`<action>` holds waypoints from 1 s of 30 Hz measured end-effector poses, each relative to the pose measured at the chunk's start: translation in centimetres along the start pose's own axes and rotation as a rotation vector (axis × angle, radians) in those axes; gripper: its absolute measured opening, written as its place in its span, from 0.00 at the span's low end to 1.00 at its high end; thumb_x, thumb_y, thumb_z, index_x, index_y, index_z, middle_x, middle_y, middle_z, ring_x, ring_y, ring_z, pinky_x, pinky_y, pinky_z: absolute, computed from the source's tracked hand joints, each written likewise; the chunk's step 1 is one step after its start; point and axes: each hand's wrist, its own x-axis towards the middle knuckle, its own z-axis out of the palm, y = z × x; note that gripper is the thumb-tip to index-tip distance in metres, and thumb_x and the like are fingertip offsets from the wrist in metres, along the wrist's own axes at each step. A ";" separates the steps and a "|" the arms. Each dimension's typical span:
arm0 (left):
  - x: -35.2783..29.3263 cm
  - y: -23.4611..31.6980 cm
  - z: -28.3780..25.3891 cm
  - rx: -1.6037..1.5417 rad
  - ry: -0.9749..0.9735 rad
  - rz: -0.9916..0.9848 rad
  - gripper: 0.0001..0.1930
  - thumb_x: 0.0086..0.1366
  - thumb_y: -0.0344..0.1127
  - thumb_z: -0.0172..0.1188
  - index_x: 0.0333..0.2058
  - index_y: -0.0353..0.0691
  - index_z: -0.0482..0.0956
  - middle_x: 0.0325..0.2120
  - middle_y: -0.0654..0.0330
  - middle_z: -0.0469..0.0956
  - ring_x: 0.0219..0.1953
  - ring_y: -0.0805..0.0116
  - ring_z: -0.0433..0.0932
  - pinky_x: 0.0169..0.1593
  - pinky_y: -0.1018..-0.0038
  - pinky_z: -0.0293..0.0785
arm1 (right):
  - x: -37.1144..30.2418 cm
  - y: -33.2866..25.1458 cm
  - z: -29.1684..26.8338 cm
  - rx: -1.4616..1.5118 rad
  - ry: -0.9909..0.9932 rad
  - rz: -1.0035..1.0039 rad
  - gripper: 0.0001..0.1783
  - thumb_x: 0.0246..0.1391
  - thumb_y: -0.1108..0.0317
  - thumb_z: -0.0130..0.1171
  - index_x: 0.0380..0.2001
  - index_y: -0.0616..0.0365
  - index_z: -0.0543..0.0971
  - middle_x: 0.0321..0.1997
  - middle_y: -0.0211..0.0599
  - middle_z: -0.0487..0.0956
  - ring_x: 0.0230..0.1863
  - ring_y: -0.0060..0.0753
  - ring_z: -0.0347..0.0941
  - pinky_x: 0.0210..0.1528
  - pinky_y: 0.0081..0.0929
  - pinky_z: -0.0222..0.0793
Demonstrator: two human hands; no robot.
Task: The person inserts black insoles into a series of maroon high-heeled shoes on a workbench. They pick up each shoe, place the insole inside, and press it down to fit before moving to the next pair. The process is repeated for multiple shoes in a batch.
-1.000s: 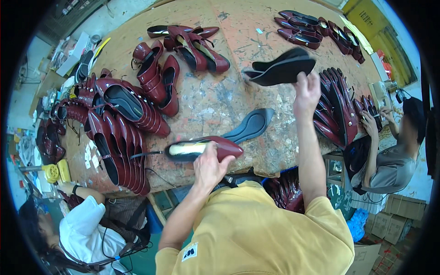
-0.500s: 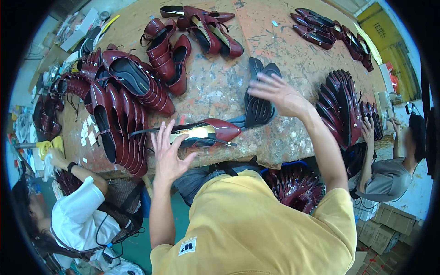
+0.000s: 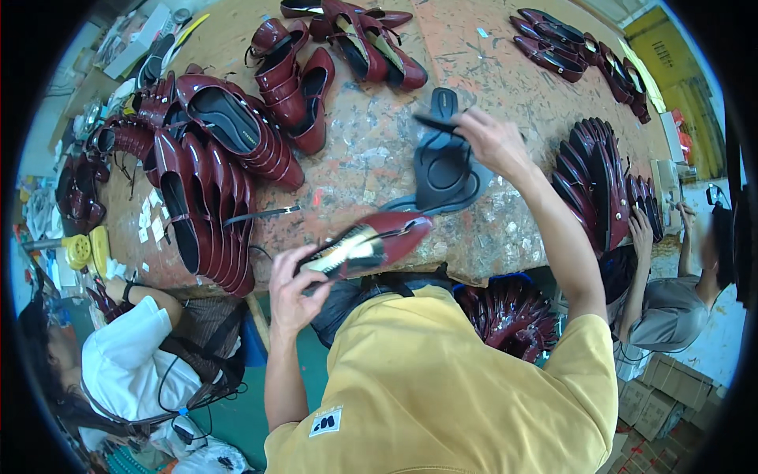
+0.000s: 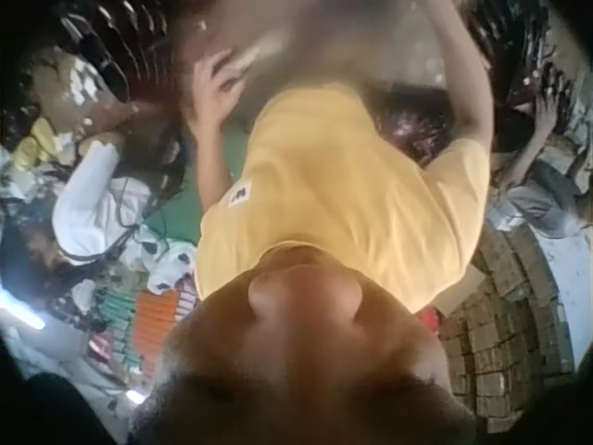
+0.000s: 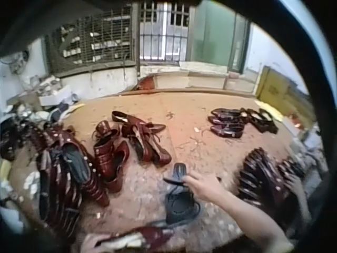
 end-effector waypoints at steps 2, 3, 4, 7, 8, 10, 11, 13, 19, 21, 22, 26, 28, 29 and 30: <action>-0.3 0.8 0.1 0.077 -0.099 0.033 0.14 0.45 0.29 0.81 0.32 0.42 0.87 0.57 0.52 0.83 0.59 0.46 0.80 0.60 0.53 0.77 | 0.5 -0.8 -0.9 0.044 0.214 0.069 0.11 0.68 0.62 0.65 0.49 0.53 0.81 0.43 0.44 0.83 0.36 0.61 0.82 0.38 0.52 0.77; -0.4 1.6 0.0 0.158 -0.158 0.020 0.15 0.45 0.29 0.81 0.34 0.43 0.88 0.58 0.52 0.83 0.59 0.46 0.80 0.61 0.53 0.77 | -0.2 -1.1 -2.5 0.195 0.082 0.267 0.13 0.69 0.61 0.65 0.51 0.56 0.82 0.45 0.46 0.85 0.43 0.57 0.85 0.45 0.47 0.80; -0.9 1.2 0.4 0.124 -0.158 -0.013 0.16 0.44 0.30 0.82 0.34 0.42 0.89 0.58 0.52 0.83 0.59 0.45 0.80 0.61 0.53 0.77 | -1.2 -0.6 -3.8 0.384 -0.164 0.311 0.15 0.70 0.60 0.64 0.53 0.58 0.82 0.48 0.49 0.86 0.49 0.55 0.85 0.51 0.45 0.79; -2.0 -1.1 1.9 -0.005 -0.162 -0.060 0.16 0.44 0.30 0.83 0.35 0.41 0.91 0.59 0.51 0.83 0.60 0.44 0.81 0.63 0.54 0.78 | -7.0 -2.6 -3.2 0.588 -0.607 0.465 0.23 0.73 0.55 0.61 0.60 0.62 0.81 0.56 0.53 0.85 0.62 0.50 0.79 0.68 0.44 0.70; -2.1 -1.5 1.9 -0.049 -0.170 -0.058 0.16 0.44 0.29 0.83 0.35 0.40 0.91 0.59 0.50 0.83 0.60 0.44 0.81 0.63 0.55 0.79 | -7.5 -2.2 -1.7 0.622 -0.838 0.373 0.25 0.73 0.53 0.60 0.61 0.62 0.81 0.55 0.54 0.84 0.62 0.52 0.78 0.68 0.45 0.70; -2.0 -1.9 1.8 -0.127 -0.156 -0.091 0.13 0.46 0.28 0.82 0.32 0.39 0.91 0.59 0.49 0.83 0.60 0.44 0.83 0.62 0.56 0.80 | -7.9 -4.5 1.0 0.560 -0.708 0.386 0.21 0.75 0.58 0.59 0.61 0.60 0.80 0.54 0.54 0.84 0.59 0.53 0.80 0.65 0.43 0.72; -1.3 -2.1 1.8 -0.116 -0.146 -0.081 0.12 0.47 0.28 0.82 0.32 0.39 0.91 0.59 0.49 0.83 0.59 0.44 0.83 0.62 0.56 0.80 | -6.6 -5.2 1.8 0.557 -0.654 0.401 0.19 0.75 0.60 0.59 0.61 0.60 0.80 0.54 0.54 0.84 0.58 0.54 0.80 0.63 0.42 0.73; 0.4 -2.0 2.2 -0.104 -0.127 -0.061 0.12 0.48 0.29 0.82 0.32 0.39 0.91 0.59 0.49 0.83 0.59 0.45 0.84 0.62 0.57 0.81 | -4.0 -4.9 4.3 0.615 -0.284 0.212 0.18 0.73 0.63 0.60 0.60 0.58 0.81 0.49 0.55 0.86 0.52 0.57 0.85 0.56 0.45 0.78; 4.6 2.2 2.8 0.267 -0.163 0.001 0.19 0.51 0.37 0.83 0.43 0.46 0.94 0.74 0.48 0.69 0.79 0.45 0.62 0.79 0.38 0.54 | 0.7 -6.3 1.7 0.626 0.020 0.527 0.21 0.68 0.66 0.69 0.59 0.56 0.75 0.43 0.48 0.86 0.44 0.36 0.83 0.49 0.37 0.77; 4.7 3.0 3.6 0.205 -0.268 0.047 0.22 0.54 0.39 0.81 0.49 0.52 0.93 0.79 0.53 0.60 0.83 0.45 0.50 0.80 0.28 0.36 | -0.8 -4.9 2.6 0.655 0.034 0.350 0.27 0.61 0.61 0.76 0.54 0.55 0.71 0.41 0.42 0.82 0.42 0.32 0.78 0.47 0.35 0.75; 4.7 3.5 4.1 0.204 -0.303 0.079 0.21 0.55 0.38 0.80 0.50 0.52 0.93 0.79 0.54 0.61 0.83 0.44 0.51 0.80 0.28 0.37 | -1.8 -4.9 2.4 0.690 -0.073 0.384 0.27 0.59 0.60 0.77 0.52 0.55 0.71 0.41 0.38 0.81 0.42 0.30 0.76 0.47 0.34 0.74; 3.4 2.8 4.2 0.211 -0.329 0.192 0.21 0.56 0.31 0.74 0.50 0.55 0.92 0.79 0.58 0.62 0.82 0.45 0.53 0.79 0.25 0.38 | -4.3 -7.3 2.2 0.930 -0.272 0.387 0.27 0.53 0.60 0.79 0.47 0.55 0.74 0.41 0.33 0.79 0.44 0.27 0.74 0.50 0.31 0.73; 2.5 2.5 3.5 0.235 -0.309 0.246 0.23 0.54 0.27 0.72 0.49 0.56 0.93 0.74 0.59 0.70 0.80 0.46 0.60 0.79 0.25 0.40 | -3.9 -9.5 1.3 0.884 -0.342 0.274 0.22 0.52 0.63 0.78 0.46 0.58 0.81 0.42 0.38 0.84 0.46 0.32 0.80 0.53 0.34 0.77; 2.1 2.3 3.1 0.212 -0.268 0.232 0.22 0.54 0.27 0.72 0.48 0.55 0.92 0.71 0.59 0.73 0.78 0.45 0.63 0.79 0.27 0.44 | -3.6 -10.3 1.6 0.788 -0.387 0.144 0.19 0.52 0.64 0.77 0.45 0.58 0.84 0.46 0.43 0.86 0.48 0.45 0.85 0.54 0.40 0.79; 1.7 2.2 2.6 0.185 -0.221 0.216 0.21 0.54 0.27 0.72 0.48 0.54 0.92 0.67 0.58 0.76 0.75 0.45 0.67 0.78 0.28 0.47 | -3.4 -11.4 1.9 0.674 -0.424 0.059 0.18 0.52 0.65 0.76 0.45 0.57 0.85 0.48 0.43 0.87 0.51 0.51 0.84 0.55 0.43 0.80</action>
